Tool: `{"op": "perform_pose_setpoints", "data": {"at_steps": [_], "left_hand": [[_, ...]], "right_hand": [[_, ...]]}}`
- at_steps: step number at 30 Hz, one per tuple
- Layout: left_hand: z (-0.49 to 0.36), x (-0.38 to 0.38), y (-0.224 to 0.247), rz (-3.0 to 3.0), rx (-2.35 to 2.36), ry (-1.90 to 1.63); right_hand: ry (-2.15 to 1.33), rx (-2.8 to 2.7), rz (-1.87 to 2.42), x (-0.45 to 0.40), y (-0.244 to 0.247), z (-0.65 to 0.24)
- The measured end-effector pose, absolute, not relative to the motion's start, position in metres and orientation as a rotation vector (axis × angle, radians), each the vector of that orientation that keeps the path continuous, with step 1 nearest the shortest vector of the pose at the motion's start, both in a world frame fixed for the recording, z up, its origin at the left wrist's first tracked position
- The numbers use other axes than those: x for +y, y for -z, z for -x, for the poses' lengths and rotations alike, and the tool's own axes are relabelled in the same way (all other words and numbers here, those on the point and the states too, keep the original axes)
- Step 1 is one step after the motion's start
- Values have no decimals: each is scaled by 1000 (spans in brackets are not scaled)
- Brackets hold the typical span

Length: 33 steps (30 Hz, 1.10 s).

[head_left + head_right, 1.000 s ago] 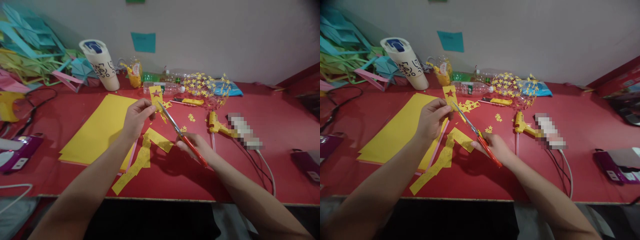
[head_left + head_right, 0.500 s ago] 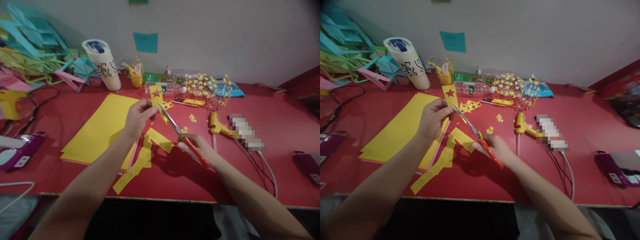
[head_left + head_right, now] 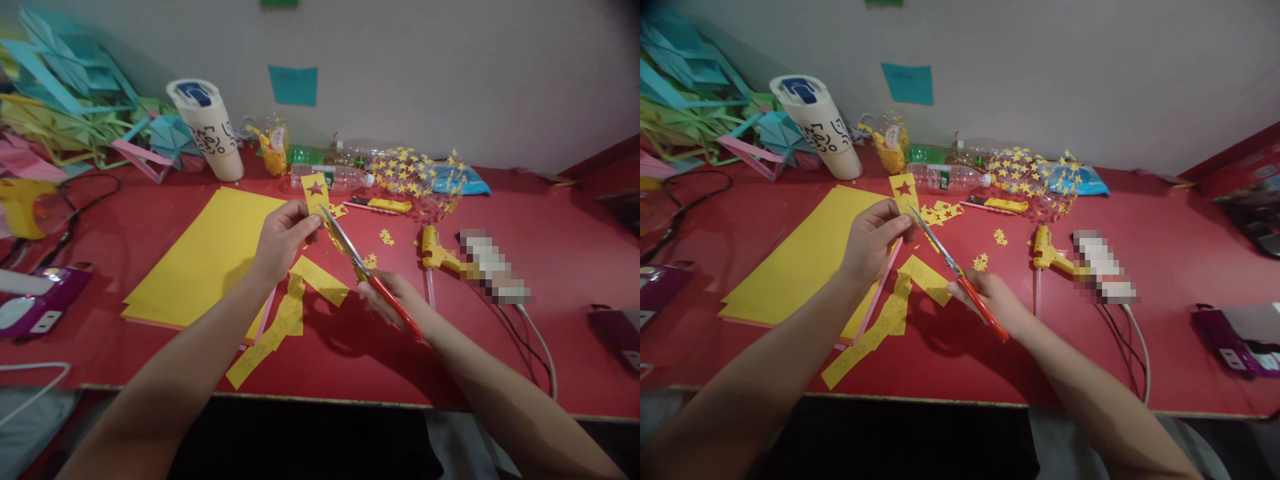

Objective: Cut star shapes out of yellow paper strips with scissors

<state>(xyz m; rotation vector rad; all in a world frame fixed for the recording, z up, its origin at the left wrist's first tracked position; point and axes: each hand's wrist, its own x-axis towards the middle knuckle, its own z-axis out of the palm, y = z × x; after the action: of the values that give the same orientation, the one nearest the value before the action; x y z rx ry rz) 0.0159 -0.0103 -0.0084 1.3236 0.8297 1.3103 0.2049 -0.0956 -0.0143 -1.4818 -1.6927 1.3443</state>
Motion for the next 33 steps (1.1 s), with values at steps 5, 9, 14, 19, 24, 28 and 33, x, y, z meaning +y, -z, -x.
{"op": "perform_pose_setpoints", "data": {"at_steps": [5,9,14,19,24,28,33], "left_hand": [[-17,-12,9,-1275,802,-1316],[-19,-12,8,-1265,800,-1335],[-20,-13,6,-1243,796,-1328],[-21,-15,4,-1228,817,-1309],[-22,-16,3,-1198,820,-1297],[-23,-16,3,-1173,796,-1296],[-23,-16,4,-1154,782,-1288]], "right_hand": [[-1370,-1658,1512,-96,15,-204],[-1388,-1637,1525,-96,14,-204],[-1398,-1617,1530,-95,14,-204],[-1406,-1599,1523,-95,14,-204],[-1445,-1559,1528,-96,13,-203],[-1446,-1548,1518,-96,12,-202],[-1435,-1546,1515,-96,14,-202]]}}
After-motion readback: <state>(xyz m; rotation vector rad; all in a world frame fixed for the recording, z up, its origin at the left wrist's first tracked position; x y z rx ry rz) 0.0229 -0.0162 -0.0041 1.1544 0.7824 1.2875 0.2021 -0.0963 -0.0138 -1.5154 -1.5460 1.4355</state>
